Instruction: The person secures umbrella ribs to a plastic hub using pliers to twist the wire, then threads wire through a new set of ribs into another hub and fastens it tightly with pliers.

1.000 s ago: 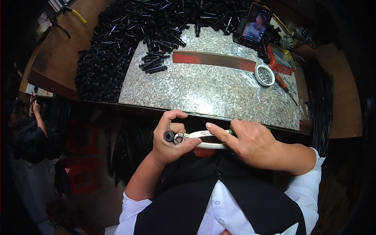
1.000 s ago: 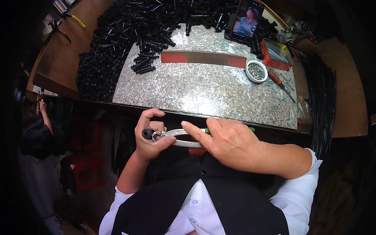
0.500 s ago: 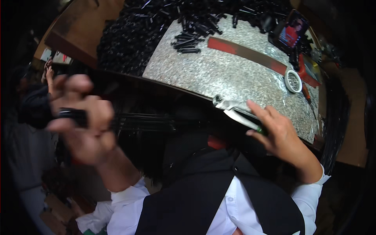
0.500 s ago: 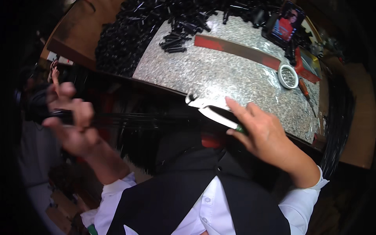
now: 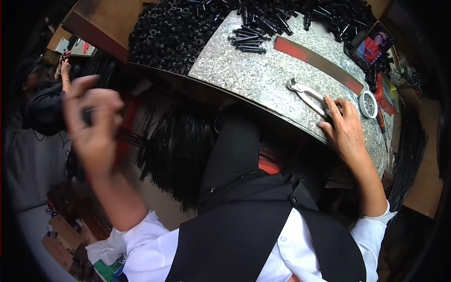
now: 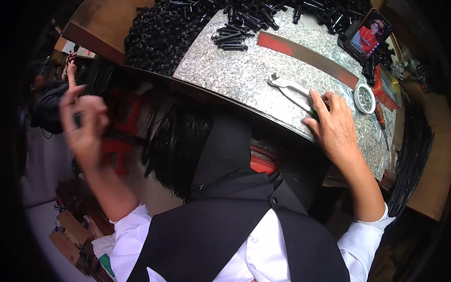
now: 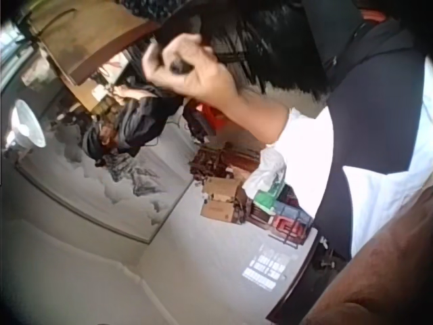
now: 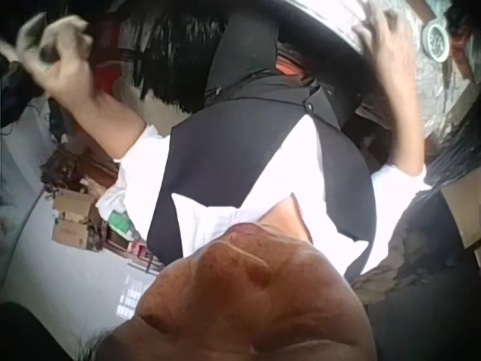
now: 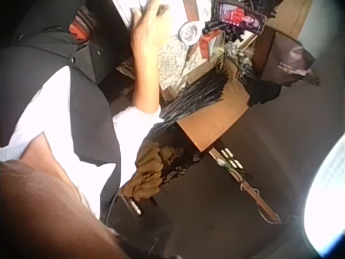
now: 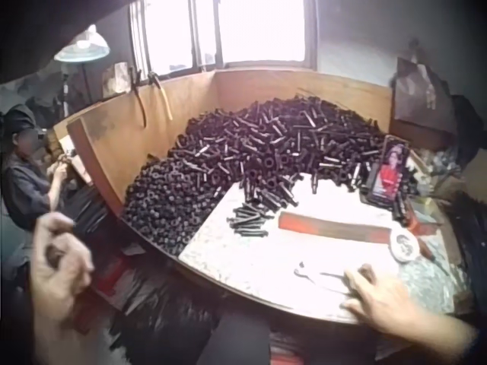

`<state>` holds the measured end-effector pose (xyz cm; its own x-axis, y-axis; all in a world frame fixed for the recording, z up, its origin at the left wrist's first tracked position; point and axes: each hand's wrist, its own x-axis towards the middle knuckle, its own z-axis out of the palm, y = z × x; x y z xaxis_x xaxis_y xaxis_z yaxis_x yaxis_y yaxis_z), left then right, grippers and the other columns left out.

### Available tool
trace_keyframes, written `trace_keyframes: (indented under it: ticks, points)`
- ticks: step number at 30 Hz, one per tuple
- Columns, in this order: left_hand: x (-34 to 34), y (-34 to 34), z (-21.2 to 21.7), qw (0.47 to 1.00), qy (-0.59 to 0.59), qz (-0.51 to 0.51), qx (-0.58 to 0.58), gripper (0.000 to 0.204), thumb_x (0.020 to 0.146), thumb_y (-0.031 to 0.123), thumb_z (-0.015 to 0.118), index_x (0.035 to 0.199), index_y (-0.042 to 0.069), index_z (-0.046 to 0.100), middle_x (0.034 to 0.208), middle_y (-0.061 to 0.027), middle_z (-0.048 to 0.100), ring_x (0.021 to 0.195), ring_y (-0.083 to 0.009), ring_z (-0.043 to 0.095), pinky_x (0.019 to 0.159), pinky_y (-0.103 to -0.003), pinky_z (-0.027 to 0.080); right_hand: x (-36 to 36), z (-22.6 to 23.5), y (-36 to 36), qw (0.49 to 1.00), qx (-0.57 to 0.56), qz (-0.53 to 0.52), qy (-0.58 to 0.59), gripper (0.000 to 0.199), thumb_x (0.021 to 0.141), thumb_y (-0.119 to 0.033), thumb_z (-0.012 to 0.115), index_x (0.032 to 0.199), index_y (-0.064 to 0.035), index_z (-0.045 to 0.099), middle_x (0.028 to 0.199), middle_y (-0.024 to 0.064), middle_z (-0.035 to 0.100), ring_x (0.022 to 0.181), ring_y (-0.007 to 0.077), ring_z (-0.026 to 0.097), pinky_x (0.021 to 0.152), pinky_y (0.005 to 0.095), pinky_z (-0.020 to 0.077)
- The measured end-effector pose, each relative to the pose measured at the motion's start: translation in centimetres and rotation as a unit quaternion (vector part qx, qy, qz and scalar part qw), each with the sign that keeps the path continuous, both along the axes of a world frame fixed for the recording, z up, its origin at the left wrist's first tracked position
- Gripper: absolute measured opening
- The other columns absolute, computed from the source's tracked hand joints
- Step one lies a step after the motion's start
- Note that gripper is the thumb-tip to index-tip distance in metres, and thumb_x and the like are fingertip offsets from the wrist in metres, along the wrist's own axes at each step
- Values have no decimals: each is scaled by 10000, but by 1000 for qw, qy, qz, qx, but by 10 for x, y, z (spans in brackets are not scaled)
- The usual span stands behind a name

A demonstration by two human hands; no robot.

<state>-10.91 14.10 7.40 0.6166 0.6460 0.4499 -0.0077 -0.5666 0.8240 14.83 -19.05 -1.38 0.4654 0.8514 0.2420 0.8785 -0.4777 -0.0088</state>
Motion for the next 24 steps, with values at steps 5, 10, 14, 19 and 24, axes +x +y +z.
trace_keyframes:
  ticks: [5, 10, 14, 19, 24]
  points:
    - [43, 45, -145, 962, 253, -87, -59, 330, 886, 114, 589, 1165, 21, 441, 822, -89, 540, 728, -150, 539, 697, -284, 447, 2, 12, -29, 999, 10, -42, 12, 610, 726, -220, 732, 1265, -50, 503, 1059, 166, 512, 997, 333, 500, 846, 417, 425]
    - [9, 117, -298, 903, 380, -122, -161, 527, 888, 118, 602, 1349, 81, 351, 1349, -116, 405, 1152, -223, 454, 786, -295, 494, 1, 11, -42, 994, 39, -74, 75, 583, 707, -214, 748, 1221, -47, 529, 1086, 187, 509, 999, 342, 510, 864, 424, 431]
    - [10, 119, -328, 844, 450, -96, -275, 487, 919, 172, 563, 1336, 143, 311, 664, -23, 513, 458, -109, 425, 402, -266, 364, -5, 28, -98, 985, 12, -155, 73, 523, 827, -315, 661, 1247, -46, 503, 1120, 210, 508, 1048, 357, 500, 904, 426, 428]
    - [26, 129, -357, 826, 456, -125, -307, 518, 895, 174, 593, 1335, 115, 324, 795, -75, 567, 591, -165, 514, 494, -315, 446, 15, 49, -199, 925, -38, -377, -14, 436, 812, -313, 665, 1156, -60, 577, 1043, 164, 525, 1006, 326, 511, 836, 407, 466]
    - [6, 153, -412, 839, 528, -90, 93, 969, 685, 161, 789, 1428, -24, 196, 1434, -232, 314, 1331, -344, 303, 1116, -401, 237, 66, 35, -283, 825, -143, -544, -54, 335, 767, -236, 693, 984, 6, 614, 1052, 170, 569, 1011, 333, 552, 829, 417, 498]
